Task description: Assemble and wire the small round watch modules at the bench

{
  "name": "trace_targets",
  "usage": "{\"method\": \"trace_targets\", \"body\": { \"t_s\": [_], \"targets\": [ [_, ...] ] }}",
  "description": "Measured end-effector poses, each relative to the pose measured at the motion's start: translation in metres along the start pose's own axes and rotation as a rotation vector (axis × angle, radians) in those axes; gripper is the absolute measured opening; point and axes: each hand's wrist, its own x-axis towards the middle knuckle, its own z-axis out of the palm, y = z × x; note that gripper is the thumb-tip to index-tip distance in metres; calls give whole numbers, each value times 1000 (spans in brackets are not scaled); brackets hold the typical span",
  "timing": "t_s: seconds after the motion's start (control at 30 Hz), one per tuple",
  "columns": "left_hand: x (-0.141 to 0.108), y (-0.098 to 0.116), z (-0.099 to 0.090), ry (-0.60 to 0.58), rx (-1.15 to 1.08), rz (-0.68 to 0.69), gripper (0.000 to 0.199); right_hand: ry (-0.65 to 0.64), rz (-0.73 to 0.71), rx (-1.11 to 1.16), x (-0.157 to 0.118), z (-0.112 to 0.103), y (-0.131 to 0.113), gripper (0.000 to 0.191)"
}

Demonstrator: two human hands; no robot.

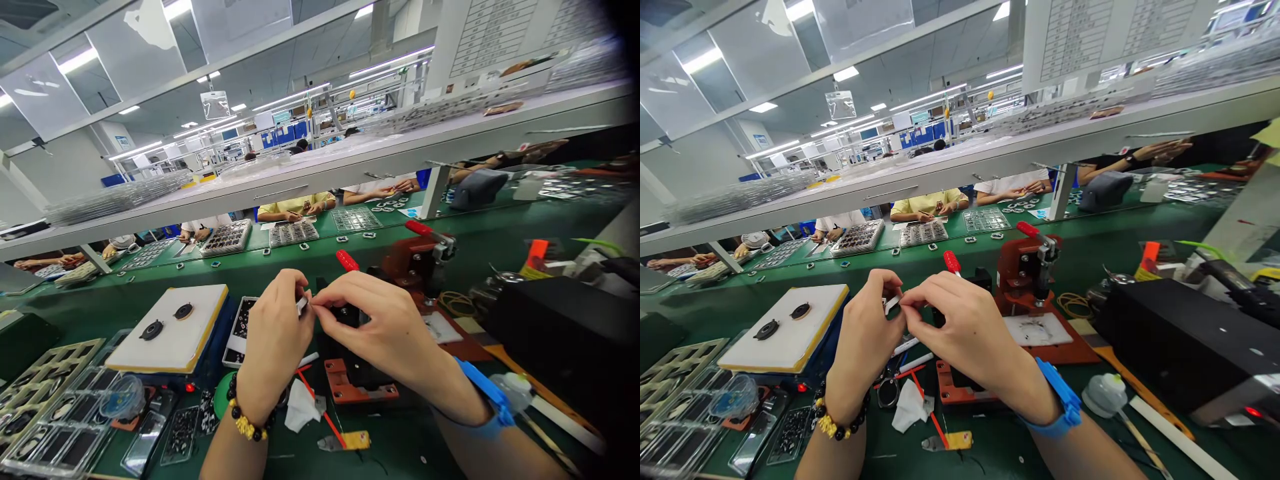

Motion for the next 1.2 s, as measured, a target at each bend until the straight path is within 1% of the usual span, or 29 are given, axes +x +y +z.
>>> {"method": "trace_targets", "body": {
  "t_s": [0.23, 0.53, 0.67, 0.9, 1.03, 1.2],
  "targets": [
    [0, -1, 0, -1, -18, -3, 32, 26, -16, -12, 1, -2, -3, 13],
    [2, -2, -1, 24, -73, -14, 26, 4, -13, 12, 1, -3, -6, 15],
    [3, 0, -3, 24, -110, -23, 25, 25, 16, 35, 1, -3, -6, 16],
    [1, 0, -3, 13, -146, -52, 34, 64, 115, 199, 0, 3, -7, 16],
    [1, 1, -4, 8, -175, -61, 34, 106, 132, 272, 0, 7, -9, 15],
    [2, 1, -5, -7, -185, -83, 34, 108, 145, 313, -1, 8, -9, 15]
  ]
}}
